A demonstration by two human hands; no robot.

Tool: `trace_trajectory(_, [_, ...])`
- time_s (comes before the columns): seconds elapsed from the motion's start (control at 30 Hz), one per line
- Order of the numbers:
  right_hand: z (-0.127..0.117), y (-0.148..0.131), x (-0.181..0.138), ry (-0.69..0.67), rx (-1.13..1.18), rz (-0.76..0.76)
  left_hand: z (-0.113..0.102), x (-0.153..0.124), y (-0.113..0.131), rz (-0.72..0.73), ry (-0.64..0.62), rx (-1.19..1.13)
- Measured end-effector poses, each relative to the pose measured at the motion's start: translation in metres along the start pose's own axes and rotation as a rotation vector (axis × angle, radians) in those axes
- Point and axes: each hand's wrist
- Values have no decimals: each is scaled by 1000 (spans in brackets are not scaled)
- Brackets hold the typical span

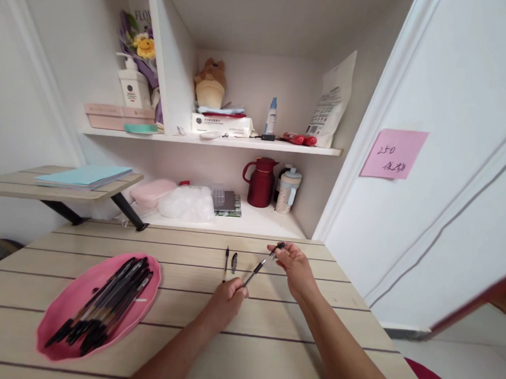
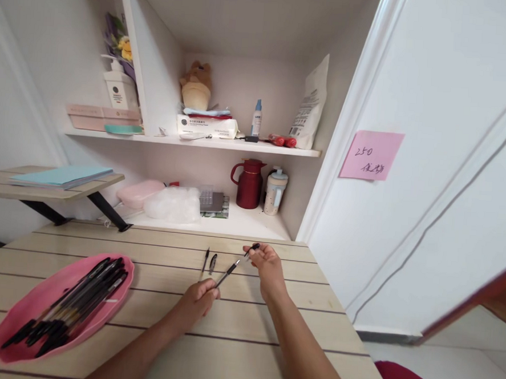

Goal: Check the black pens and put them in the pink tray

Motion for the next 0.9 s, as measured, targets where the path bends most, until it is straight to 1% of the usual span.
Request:
trace_trajectory(0.13, [4,-3,-4,13,100,32,0,0,1,5,0,36])
trace_trajectory(0.33, [6,0,-4,25,124,37,-1,1,4,8,-10,67])
trace_trajectory(0.43, [8,1,-6,-12,91,53,-1,0,5,14,-13,76])
trace_trajectory(0.63, [20,10,-13,-145,21,112,-1,-1,3,36,-5,94])
trace_trajectory(0.9, [25,13,-17,-178,35,65,-1,2,1,118,52,188])
Point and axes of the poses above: each hand's wrist, its own x-axis towards the middle knuckle, its own z-axis out of the palm, y = z × x, and after that the axes turned 2 degrees about -x, right-handed
